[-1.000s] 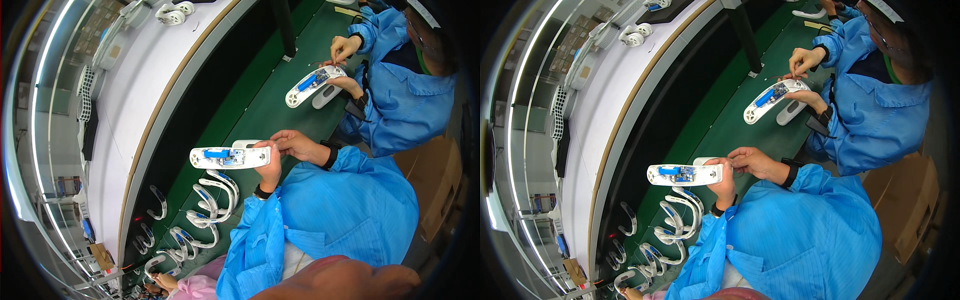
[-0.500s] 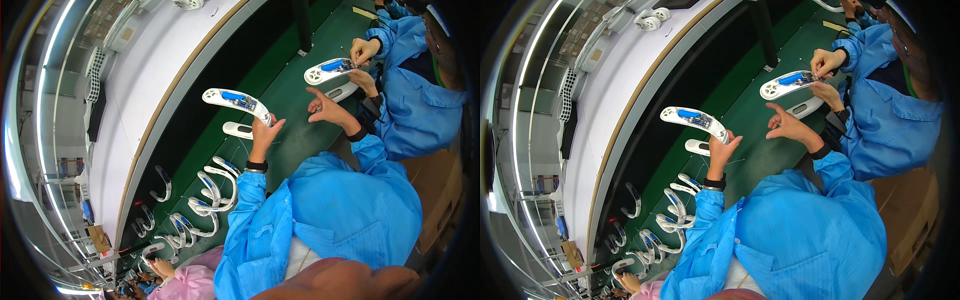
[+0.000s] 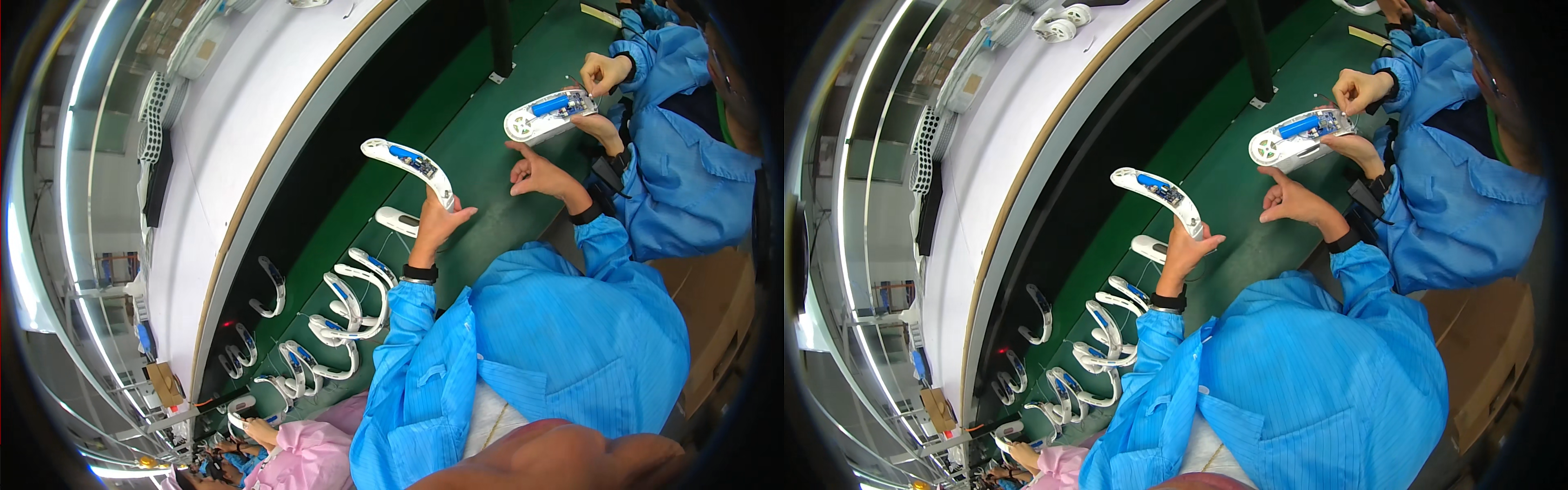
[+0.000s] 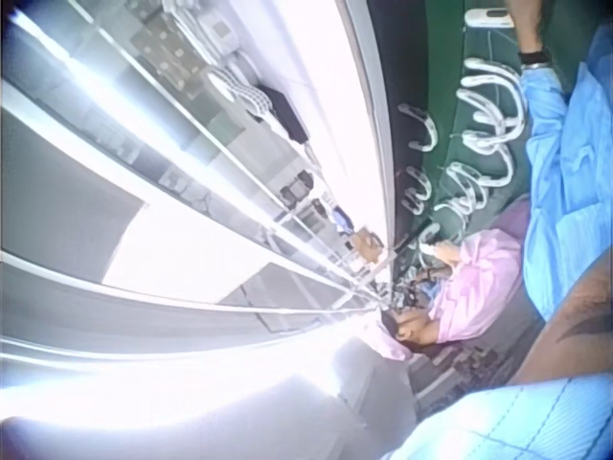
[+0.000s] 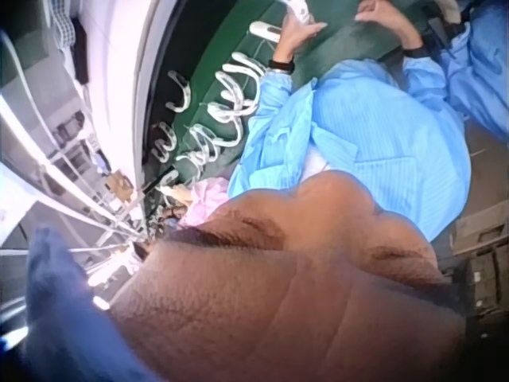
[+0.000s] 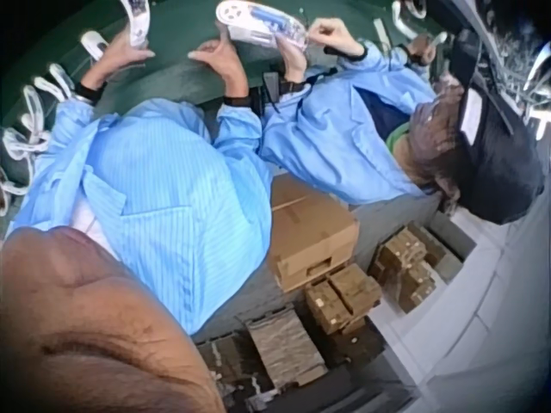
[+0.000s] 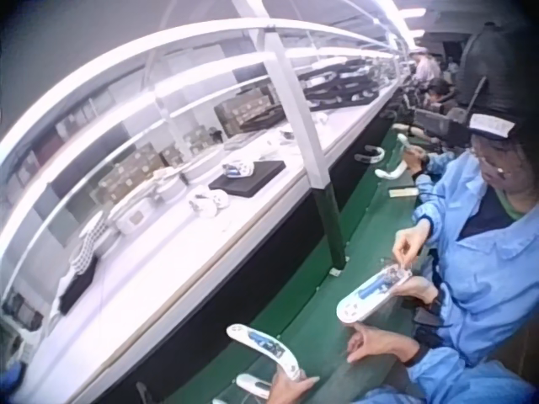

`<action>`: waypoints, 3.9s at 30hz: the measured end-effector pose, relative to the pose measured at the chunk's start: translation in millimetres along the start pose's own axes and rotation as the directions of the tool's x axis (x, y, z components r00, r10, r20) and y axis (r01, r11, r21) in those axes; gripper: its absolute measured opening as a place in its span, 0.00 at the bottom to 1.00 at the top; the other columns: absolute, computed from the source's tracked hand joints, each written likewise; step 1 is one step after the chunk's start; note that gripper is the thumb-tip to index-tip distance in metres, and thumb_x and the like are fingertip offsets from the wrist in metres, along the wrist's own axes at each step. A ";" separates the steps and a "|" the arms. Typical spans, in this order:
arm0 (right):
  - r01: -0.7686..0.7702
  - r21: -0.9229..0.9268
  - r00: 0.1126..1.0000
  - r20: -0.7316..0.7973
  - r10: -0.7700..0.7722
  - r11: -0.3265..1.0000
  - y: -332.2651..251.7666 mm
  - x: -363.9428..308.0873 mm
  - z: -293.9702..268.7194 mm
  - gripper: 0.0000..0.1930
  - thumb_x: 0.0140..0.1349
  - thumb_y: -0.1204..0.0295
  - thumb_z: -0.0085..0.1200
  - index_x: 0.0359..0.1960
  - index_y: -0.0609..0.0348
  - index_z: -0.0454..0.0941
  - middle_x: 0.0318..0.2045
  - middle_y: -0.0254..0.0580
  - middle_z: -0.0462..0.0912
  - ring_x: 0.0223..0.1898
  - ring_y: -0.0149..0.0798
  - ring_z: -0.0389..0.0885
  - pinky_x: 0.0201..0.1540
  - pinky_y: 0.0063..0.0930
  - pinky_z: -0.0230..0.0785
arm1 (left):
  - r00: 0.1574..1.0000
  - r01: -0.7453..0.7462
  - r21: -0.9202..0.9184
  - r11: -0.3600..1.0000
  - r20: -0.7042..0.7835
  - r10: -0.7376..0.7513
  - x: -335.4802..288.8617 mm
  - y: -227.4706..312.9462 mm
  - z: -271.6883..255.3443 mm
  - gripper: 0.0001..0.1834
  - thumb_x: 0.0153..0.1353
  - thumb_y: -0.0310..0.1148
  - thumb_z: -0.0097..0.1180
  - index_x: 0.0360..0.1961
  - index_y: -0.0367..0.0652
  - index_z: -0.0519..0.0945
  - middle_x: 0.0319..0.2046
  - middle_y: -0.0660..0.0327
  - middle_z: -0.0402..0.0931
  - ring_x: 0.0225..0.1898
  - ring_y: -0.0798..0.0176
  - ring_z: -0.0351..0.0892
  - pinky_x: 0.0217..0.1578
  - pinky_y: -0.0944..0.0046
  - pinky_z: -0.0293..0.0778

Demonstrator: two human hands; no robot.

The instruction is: Assembling electronic components into a white U-shaped plastic frame on an assembly line.

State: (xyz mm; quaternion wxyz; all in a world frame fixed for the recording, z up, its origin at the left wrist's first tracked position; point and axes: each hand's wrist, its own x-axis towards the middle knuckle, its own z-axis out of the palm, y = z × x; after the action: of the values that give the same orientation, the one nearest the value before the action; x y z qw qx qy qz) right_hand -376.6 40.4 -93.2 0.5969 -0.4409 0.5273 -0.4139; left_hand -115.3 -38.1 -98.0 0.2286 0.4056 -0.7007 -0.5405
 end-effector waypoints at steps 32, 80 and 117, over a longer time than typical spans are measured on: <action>0.119 0.226 0.992 -0.055 -0.109 0.967 8.4 11.9 95.4 0.07 0.58 0.72 0.57 0.31 0.64 0.79 0.23 0.35 0.80 0.24 0.24 0.76 0.27 0.17 0.68 | 0.952 -0.253 -0.788 0.561 -0.307 -0.001 -0.1 52.9 17.2 0.30 0.63 0.34 0.51 0.62 0.37 0.54 0.27 0.58 0.70 0.30 0.63 0.70 0.37 0.59 0.72; 0.498 -0.340 0.827 -0.089 -0.555 0.798 -107.9 52.3 70.0 0.26 0.47 0.82 0.49 0.53 0.61 0.70 0.18 0.38 0.76 0.20 0.29 0.75 0.24 0.23 0.67 | 0.979 0.077 -0.769 0.634 -0.063 -0.196 -5.8 64.0 51.6 0.06 0.59 0.22 0.50 0.38 0.37 0.69 0.25 0.60 0.71 0.25 0.66 0.73 0.29 0.65 0.73; -0.104 0.663 0.988 0.155 0.000 0.742 12.9 9.9 68.6 0.13 0.65 0.69 0.48 0.45 0.65 0.75 0.41 0.53 0.81 0.28 0.36 0.82 0.34 0.27 0.75 | 0.931 -0.352 -0.936 0.027 -0.353 -0.096 -1.1 33.5 -46.7 0.16 0.60 0.46 0.44 0.31 0.43 0.68 0.26 0.62 0.64 0.30 0.62 0.63 0.37 0.58 0.64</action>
State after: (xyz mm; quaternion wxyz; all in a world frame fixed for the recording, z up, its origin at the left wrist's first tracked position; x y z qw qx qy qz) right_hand -307.0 40.5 -104.5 0.7632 -0.2118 0.3111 -0.5252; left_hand -90.0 -61.0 -51.7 0.6030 0.1482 -0.1155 -0.7753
